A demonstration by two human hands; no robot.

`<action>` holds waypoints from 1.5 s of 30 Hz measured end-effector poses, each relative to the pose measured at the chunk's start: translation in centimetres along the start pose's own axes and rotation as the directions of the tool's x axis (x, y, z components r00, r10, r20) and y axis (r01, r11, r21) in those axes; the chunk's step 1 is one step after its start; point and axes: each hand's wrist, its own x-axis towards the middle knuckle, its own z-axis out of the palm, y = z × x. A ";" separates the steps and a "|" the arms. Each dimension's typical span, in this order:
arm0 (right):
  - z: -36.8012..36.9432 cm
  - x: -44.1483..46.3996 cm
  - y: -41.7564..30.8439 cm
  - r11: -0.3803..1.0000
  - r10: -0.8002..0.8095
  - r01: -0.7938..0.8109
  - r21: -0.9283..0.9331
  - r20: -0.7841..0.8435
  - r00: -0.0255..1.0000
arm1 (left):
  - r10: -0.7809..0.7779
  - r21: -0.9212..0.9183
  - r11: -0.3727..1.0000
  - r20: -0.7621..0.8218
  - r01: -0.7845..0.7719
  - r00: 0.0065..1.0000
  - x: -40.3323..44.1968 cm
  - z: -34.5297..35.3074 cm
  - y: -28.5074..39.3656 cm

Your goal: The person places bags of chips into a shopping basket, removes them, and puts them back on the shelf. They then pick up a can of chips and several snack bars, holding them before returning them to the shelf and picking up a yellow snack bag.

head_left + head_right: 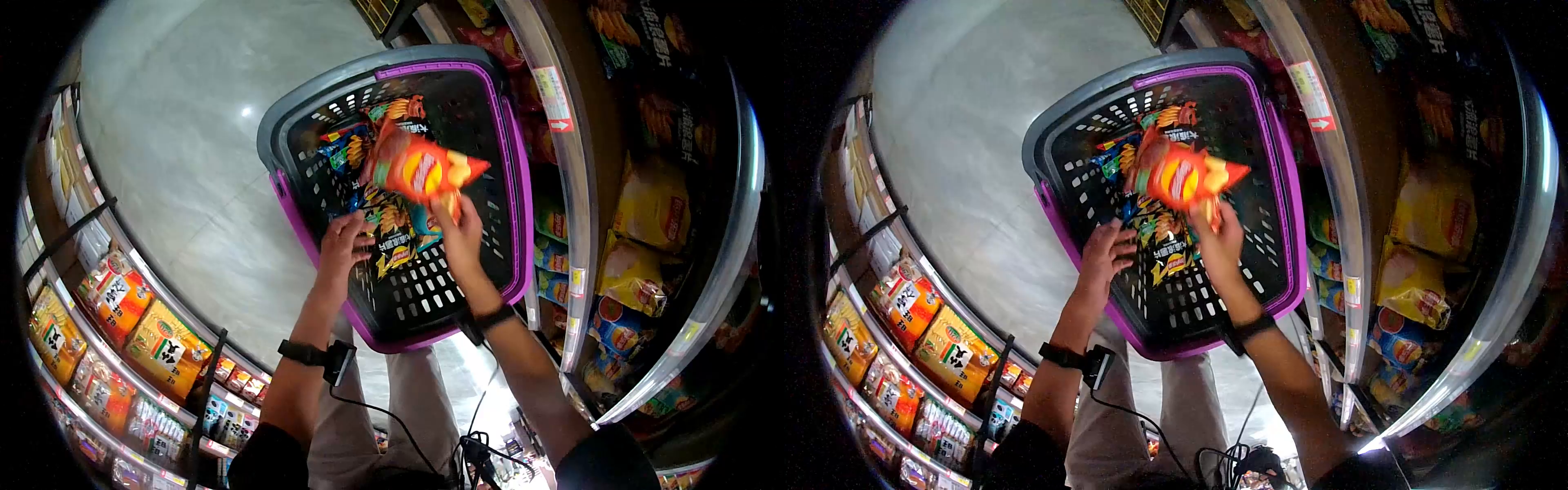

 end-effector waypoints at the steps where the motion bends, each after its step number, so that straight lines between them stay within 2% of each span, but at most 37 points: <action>1: -2.1 -1.8 -0.1 0.998 0.004 0.001 -0.064 0.077 0.997 | 0.024 -0.084 0.996 0.006 -0.023 1.000 0.0 0.4 0.6; 3: -4.3 -5.3 -1.8 0.994 0.005 0.005 -0.105 0.098 0.995 | 0.058 -0.181 0.982 0.009 -0.055 0.998 0.6 0.9 0.6; 4: -5.7 -6.3 -1.9 0.995 -0.019 0.030 -0.091 0.122 0.992 | 0.017 -0.066 0.998 0.140 -0.007 0.990 1.2 0.6 0.2; 5: -6.2 -7.1 -2.9 0.998 0.040 -0.036 -0.058 0.077 0.996 | -0.038 0.056 0.998 0.262 0.024 0.964 1.1 0.9 0.5; 6: -7.6 -7.3 -2.8 0.998 0.037 -0.032 -0.054 0.094 0.995 | -0.028 0.266 0.962 0.324 -0.062 0.946 0.7 1.4 0.6; 7: -8.9 -7.2 -2.7 0.998 0.033 -0.028 -0.048 0.110 0.993 | -0.010 0.311 0.943 0.380 -0.117 0.925 0.3 1.9 0.5; 9: -10.1 -6.8 -3.5 0.995 0.074 -0.081 0.063 0.120 0.990 | -0.009 0.326 0.938 0.371 -0.121 0.928 -1.2 3.8 1.1; 10: -9.6 -6.7 -4.8 0.982 0.133 -0.145 0.125 0.101 0.986 | 0.002 0.323 0.937 0.368 -0.130 0.930 -1.1 4.2 1.2; 13: -9.6 -5.8 -5.6 0.977 0.137 -0.156 0.148 0.134 0.981 | 0.049 0.237 0.956 0.453 -0.173 0.890 -0.9 4.9 0.5; 15: -9.4 -5.5 -5.1 0.954 0.210 -0.239 0.183 0.163 0.964 | 0.153 0.082 0.973 0.467 -0.215 0.871 0.2 5.3 -0.4; 16: -8.4 -5.9 -5.6 0.969 0.148 -0.173 0.176 0.148 0.978 | 0.217 -0.041 0.974 0.446 -0.222 0.869 0.6 5.8 -0.7; 17: -8.6 -6.1 -5.1 0.981 0.121 -0.147 0.129 0.191 0.974 | 0.208 -0.036 0.976 0.446 -0.215 0.871 0.6 5.7 -1.0; 19: -8.4 -6.3 -4.3 0.966 0.199 -0.217 0.137 0.134 0.971 | 0.187 0.155 0.939 0.516 -0.306 0.836 0.5 5.2 -0.9; 20: -8.8 -6.6 -4.0 0.964 0.204 -0.222 0.143 0.132 0.970 | 0.161 0.238 0.921 0.488 -0.308 0.858 0.1 5.1 -0.2; 21: -9.2 -6.8 -3.7 0.962 0.222 -0.235 0.142 0.100 0.970 | 0.426 0.554 0.646 0.310 -0.525 0.850 -0.5 4.1 0.7; 22: -9.6 -7.1 -3.5 0.959 0.239 -0.246 0.142 0.064 0.969 | 0.686 0.816 0.250 0.230 -0.521 0.690 -1.4 3.3 2.4; 24: -10.8 -8.1 -2.8 0.965 0.211 -0.206 0.160 -0.017 0.977 | 0.946 0.855 0.158 0.014 -0.494 0.325 -1.0 1.3 3.5; 25: -11.8 -8.5 -2.3 0.973 0.189 -0.178 0.148 -0.060 0.980 | 0.996 0.983 -0.019 0.033 -0.185 0.077 -3.0 2.1 4.7; 26: -12.8 -9.2 -2.2 0.955 0.222 -0.197 0.222 -0.094 0.970 | 0.995 0.991 0.041 -0.029 -0.128 0.099 -2.7 1.7 4.3; 27: -14.0 -9.8 -2.1 0.960 0.201 -0.176 0.217 -0.102 0.974 | 0.989 0.992 0.100 -0.091 -0.071 0.115 -2.1 0.6 3.7; 28: -14.9 -10.5 -1.9 0.958 0.194 -0.158 0.239 -0.134 0.972 | 0.988 0.992 0.098 -0.088 -0.078 0.126 -0.8 -1.5 1.7; 29: -15.9 -11.1 -1.8 0.956 0.182 -0.134 0.262 -0.167 0.969 | 0.878 0.831 0.394 -0.213 -0.393 0.430 1.2 -4.2 -0.9; 30: -17.1 -11.5 -1.9 0.918 0.237 -0.174 0.357 -0.141 0.961 | 0.677 0.502 0.687 -0.178 -0.526 0.714 2.2 -6.0 -2.3; 31: -17.9 -11.9 -2.0 0.867 0.316 -0.203 0.456 -0.187 0.930 | 0.672 0.497 0.690 -0.171 -0.527 0.720 2.1 -6.7 -2.5; 33: -20.3 -13.1 -2.2 0.781 0.419 -0.306 0.545 -0.092 0.904 | 0.588 0.395 0.774 -0.162 -0.494 0.792 1.8 -7.2 -3.2; 35: -21.2 -14.1 -2.6 0.753 0.431 -0.310 0.580 -0.079 0.899 | 0.547 0.265 0.826 -0.164 -0.498 0.821 1.5 -7.6 -3.9; 37: -22.4 -14.7 -2.0 0.722 0.472 -0.326 0.611 -0.090 0.877 | 0.520 0.267 0.842 -0.164 -0.469 0.839 1.5 -8.7 -5.4; 39: -23.5 -14.8 -0.6 0.688 0.523 -0.367 0.626 -0.078 0.849 | 0.526 0.187 0.848 -0.185 -0.496 0.830 1.2 -9.2 -6.9; 41: -24.6 -15.5 1.1 0.608 0.556 -0.367 0.704 -0.047 0.830 | 0.486 0.151 0.873 -0.203 -0.463 0.850 -0.3 -9.0 -7.5; 43: -27.1 -15.3 3.5 0.471 0.650 -0.349 0.810 -0.052 0.758 | 0.443 0.186 0.896 -0.303 -0.403 0.844 -0.3 -8.5 -8.8; 45: -30.5 -16.6 7.5 0.461 0.727 -0.350 0.815 -0.121 0.676 | 0.421 0.157 0.907 -0.307 -0.391 0.853 -0.5 -9.5 -10.4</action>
